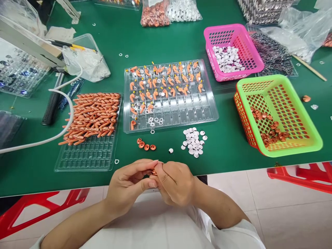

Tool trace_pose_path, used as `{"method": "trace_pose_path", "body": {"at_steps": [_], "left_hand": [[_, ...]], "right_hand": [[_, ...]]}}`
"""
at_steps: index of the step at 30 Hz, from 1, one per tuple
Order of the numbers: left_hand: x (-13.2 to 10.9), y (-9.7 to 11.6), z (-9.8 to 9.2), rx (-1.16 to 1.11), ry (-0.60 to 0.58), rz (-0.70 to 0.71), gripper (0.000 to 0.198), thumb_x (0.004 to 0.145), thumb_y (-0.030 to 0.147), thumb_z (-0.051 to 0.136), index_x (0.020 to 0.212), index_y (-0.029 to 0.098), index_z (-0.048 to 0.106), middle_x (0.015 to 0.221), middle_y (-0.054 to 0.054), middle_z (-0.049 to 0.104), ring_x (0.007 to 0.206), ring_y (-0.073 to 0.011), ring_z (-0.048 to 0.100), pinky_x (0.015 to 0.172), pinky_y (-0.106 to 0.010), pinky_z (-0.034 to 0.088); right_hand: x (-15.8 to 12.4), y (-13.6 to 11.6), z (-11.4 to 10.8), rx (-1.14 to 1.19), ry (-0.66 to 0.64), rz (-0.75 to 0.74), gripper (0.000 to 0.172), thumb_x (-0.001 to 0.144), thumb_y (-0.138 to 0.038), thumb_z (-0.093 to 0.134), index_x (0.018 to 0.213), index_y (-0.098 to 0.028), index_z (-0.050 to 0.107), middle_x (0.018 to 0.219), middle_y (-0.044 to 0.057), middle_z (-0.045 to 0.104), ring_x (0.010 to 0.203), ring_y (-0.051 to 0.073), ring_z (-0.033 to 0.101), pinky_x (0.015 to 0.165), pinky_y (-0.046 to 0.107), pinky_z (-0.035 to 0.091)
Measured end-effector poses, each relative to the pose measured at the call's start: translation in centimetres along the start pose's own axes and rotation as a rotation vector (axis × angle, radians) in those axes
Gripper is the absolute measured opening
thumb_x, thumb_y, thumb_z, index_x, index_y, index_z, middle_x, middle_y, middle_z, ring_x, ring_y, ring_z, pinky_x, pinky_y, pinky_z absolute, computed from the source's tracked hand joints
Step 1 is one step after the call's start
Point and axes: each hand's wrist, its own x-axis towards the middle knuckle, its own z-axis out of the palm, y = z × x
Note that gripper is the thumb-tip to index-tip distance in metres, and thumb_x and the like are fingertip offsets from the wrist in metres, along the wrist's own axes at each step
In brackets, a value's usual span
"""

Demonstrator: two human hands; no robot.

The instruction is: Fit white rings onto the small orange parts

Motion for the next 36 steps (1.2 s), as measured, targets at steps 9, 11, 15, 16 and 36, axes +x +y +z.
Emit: {"method": "trace_pose_path", "body": {"at_steps": [9, 11, 15, 16, 36], "left_hand": [[0.6, 0.2, -0.1, -0.029, 0.053, -0.094, 0.035, 0.066, 0.005, 0.085, 0.095, 0.025, 0.082, 0.093, -0.004, 0.079, 0.075, -0.0157, 0.074, 0.072, -0.023, 0.065], [0.8, 0.1, -0.3, -0.039, 0.049, -0.116, 0.034, 0.066, 0.006, 0.085, 0.095, 0.025, 0.082, 0.095, -0.004, 0.079, 0.074, -0.0155, 0.075, 0.072, -0.023, 0.065], [1.2, 0.1, -0.8, 0.014, -0.011, -0.122, 0.033, 0.072, 0.011, 0.084, 0.101, 0.025, 0.080, 0.097, -0.003, 0.079, 0.078, -0.0153, 0.076, 0.073, -0.022, 0.064], [1.3, 0.2, -0.9, 0.059, -0.044, -0.091, 0.035, 0.073, 0.012, 0.083, 0.105, 0.025, 0.078, 0.097, -0.003, 0.079, 0.080, -0.0161, 0.076, 0.075, -0.023, 0.065], [1.7, 0.5, -1.2, 0.541, -0.003, 0.581, 0.018, 0.082, 0.007, 0.075, 0.094, 0.020, 0.071, 0.080, -0.003, 0.075, 0.073, -0.0143, 0.069, 0.069, -0.025, 0.058]], "right_hand": [[0.2, 0.2, 0.4, 0.026, -0.008, 0.035, 0.040, 0.093, -0.010, 0.051, 0.132, -0.002, 0.053, 0.080, 0.012, 0.070, 0.065, 0.019, 0.063, 0.053, 0.030, 0.054], [0.3, 0.3, 0.4, 0.033, 0.005, 0.053, 0.038, 0.093, -0.010, 0.054, 0.130, -0.004, 0.055, 0.083, 0.012, 0.071, 0.067, 0.019, 0.064, 0.055, 0.030, 0.054], [0.6, 0.3, 0.4, 0.108, 0.019, 0.151, 0.030, 0.093, -0.010, 0.056, 0.124, -0.010, 0.059, 0.083, 0.009, 0.073, 0.067, 0.016, 0.065, 0.057, 0.026, 0.054], [0.8, 0.3, 0.3, 0.139, 0.018, 0.195, 0.029, 0.094, -0.011, 0.057, 0.122, -0.012, 0.061, 0.082, 0.007, 0.073, 0.066, 0.015, 0.064, 0.056, 0.025, 0.053], [-0.5, -0.5, -1.6, 0.368, -0.011, 0.650, 0.016, 0.096, -0.028, 0.060, 0.107, -0.023, 0.070, 0.072, 0.000, 0.063, 0.060, 0.013, 0.056, 0.054, 0.024, 0.045]]}}
